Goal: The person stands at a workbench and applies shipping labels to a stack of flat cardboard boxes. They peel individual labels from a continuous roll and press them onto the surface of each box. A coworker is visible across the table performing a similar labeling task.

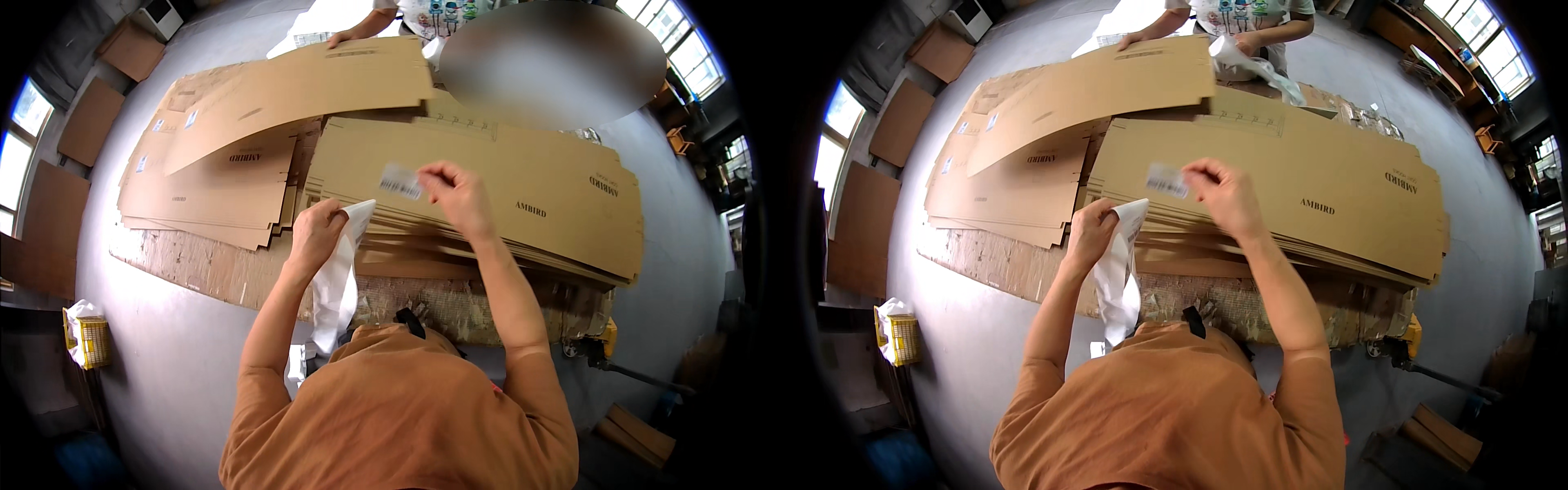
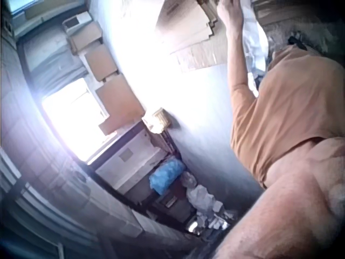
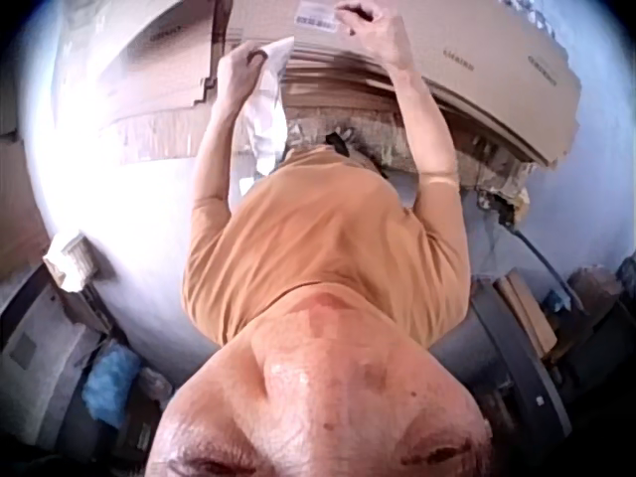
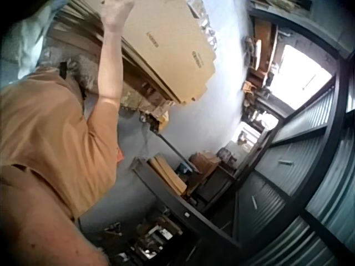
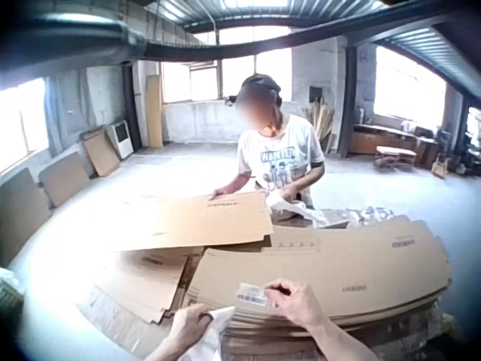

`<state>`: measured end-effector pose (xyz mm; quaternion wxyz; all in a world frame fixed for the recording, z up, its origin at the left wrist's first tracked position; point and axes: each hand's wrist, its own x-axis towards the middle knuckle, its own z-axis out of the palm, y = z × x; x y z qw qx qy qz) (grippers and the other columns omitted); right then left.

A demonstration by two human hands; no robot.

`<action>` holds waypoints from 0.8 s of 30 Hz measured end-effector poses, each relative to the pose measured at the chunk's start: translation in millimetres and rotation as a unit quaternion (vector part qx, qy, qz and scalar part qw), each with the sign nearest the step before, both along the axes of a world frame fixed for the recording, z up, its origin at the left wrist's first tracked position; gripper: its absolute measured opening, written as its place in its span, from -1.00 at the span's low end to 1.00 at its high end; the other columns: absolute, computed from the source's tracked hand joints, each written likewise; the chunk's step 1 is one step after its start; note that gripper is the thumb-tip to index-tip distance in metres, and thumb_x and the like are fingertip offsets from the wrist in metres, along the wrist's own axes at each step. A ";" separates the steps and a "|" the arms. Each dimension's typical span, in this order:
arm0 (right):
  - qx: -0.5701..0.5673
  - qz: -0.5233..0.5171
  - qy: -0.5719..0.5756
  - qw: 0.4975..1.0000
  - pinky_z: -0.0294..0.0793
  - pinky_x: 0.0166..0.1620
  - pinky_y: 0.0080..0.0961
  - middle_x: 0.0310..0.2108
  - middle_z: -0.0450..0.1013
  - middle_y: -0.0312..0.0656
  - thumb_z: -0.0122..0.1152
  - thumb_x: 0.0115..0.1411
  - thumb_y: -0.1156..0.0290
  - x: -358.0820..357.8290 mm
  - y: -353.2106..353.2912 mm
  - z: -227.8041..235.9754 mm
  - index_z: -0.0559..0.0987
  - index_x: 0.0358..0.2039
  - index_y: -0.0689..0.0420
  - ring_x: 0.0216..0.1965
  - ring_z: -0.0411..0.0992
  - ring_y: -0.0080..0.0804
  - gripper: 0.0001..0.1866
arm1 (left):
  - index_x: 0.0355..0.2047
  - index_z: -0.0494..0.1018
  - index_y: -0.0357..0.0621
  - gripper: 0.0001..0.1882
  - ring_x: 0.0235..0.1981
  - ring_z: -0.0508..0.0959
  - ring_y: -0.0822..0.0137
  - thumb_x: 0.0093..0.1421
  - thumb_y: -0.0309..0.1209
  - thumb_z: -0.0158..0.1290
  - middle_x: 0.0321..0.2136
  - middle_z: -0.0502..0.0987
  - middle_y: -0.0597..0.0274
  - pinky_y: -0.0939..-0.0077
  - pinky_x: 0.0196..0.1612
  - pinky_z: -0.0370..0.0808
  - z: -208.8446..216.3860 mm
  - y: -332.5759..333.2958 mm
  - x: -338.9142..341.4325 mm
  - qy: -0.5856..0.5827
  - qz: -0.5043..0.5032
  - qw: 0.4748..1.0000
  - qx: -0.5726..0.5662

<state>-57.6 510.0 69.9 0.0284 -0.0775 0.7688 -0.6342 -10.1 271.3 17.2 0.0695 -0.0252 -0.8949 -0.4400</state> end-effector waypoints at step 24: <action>0.093 -0.012 -0.074 0.993 0.33 -0.49 -0.61 -0.57 0.52 -0.29 0.25 0.07 0.45 -241.3 -32.1 -109.3 0.63 -0.45 0.22 -0.59 0.36 -0.63 -0.89 | -0.51 0.46 -0.14 -0.86 -0.02 0.44 0.25 -0.14 -0.61 0.03 -0.22 0.52 0.34 0.31 0.00 0.25 -48.7 24.9 -47.4 0.158 -0.042 0.981 -0.102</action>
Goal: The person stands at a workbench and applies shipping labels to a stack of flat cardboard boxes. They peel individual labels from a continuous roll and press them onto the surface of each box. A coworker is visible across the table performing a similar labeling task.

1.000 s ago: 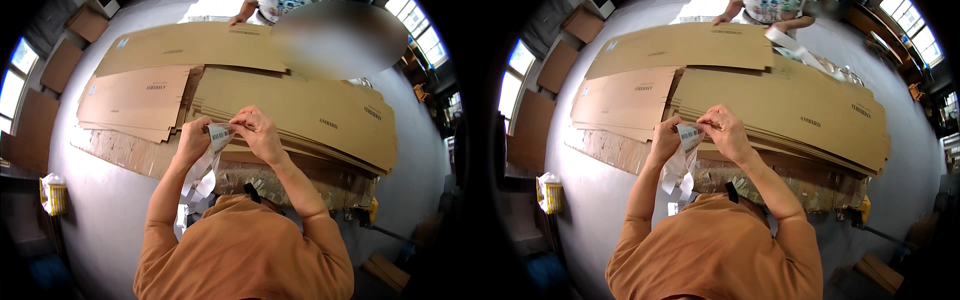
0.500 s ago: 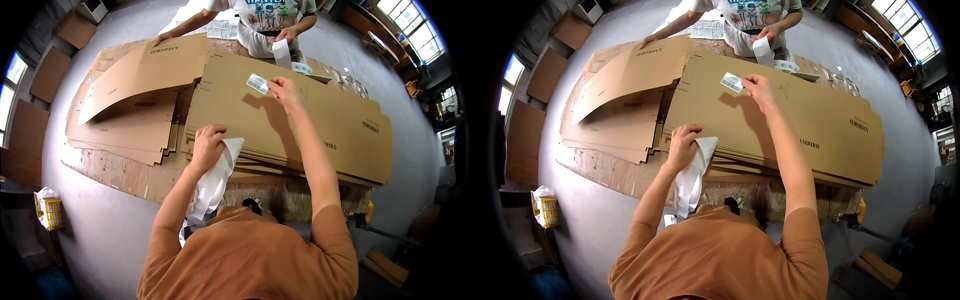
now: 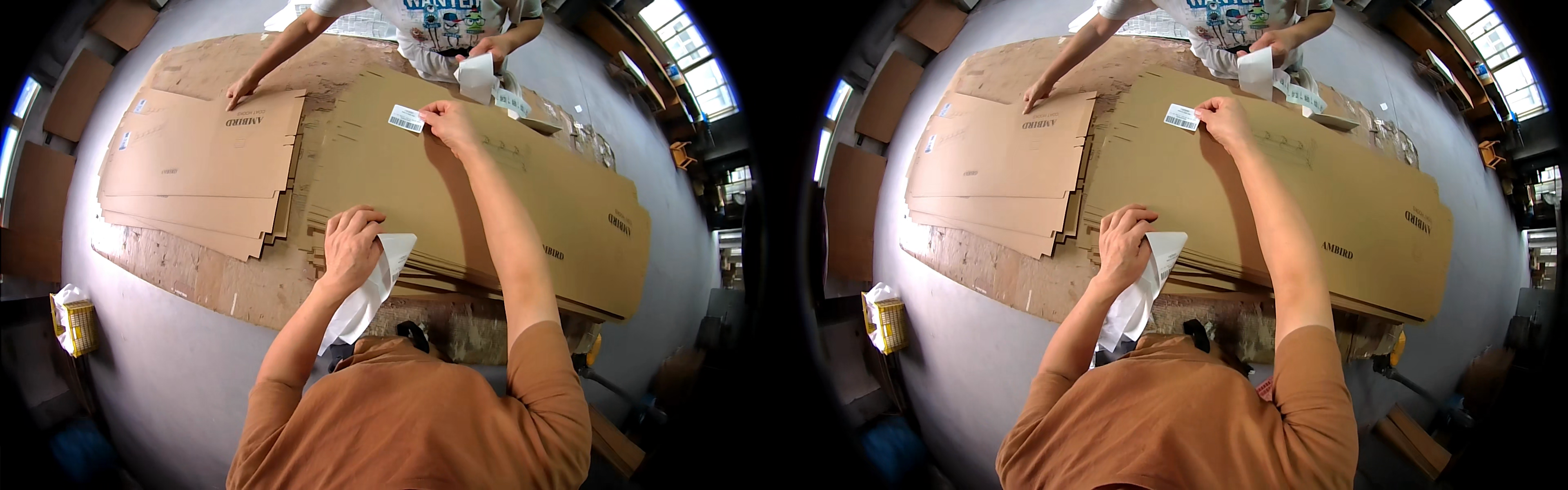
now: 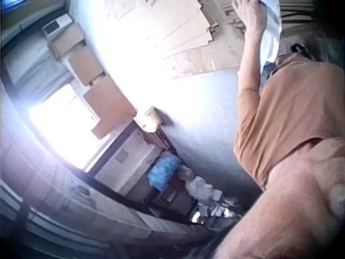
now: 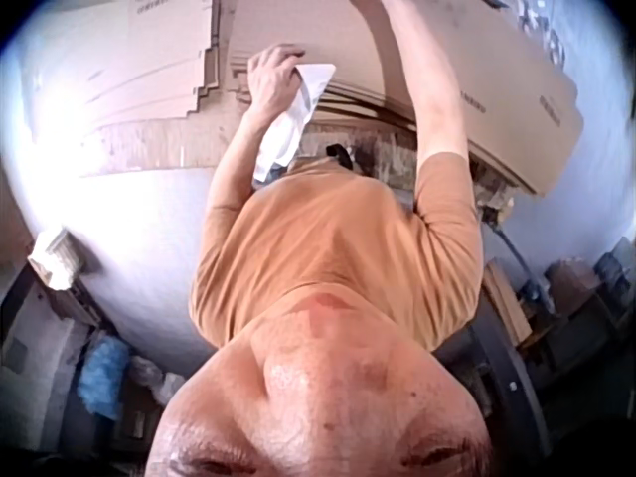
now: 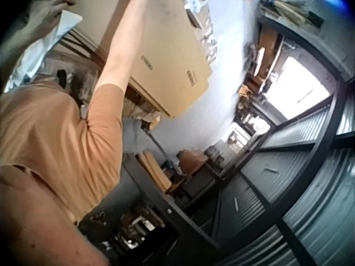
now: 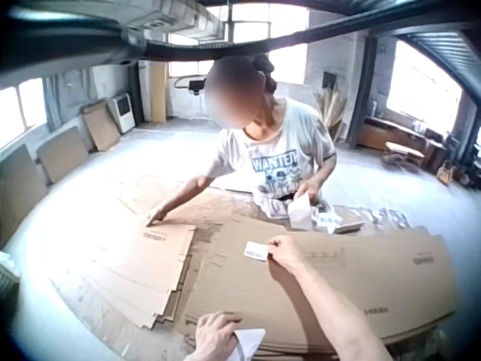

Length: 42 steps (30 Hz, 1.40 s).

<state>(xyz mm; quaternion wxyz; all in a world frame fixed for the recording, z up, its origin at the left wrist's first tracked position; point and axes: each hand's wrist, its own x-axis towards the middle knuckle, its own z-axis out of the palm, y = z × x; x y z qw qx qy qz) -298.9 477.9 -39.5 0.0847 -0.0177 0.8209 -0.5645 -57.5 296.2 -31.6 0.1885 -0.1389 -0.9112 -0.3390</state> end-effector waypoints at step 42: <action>0.479 -0.475 0.028 0.738 0.27 0.11 -0.12 0.01 0.35 0.09 0.12 0.18 0.19 323.4 458.5 34.1 0.39 0.05 0.26 0.06 0.30 0.04 -0.49 | -0.47 0.49 -0.28 -0.96 -0.55 0.39 0.45 0.03 -0.63 0.07 -0.57 0.46 0.26 0.56 -0.43 0.35 1.6 2.5 80.4 -0.100 0.045 0.974 0.196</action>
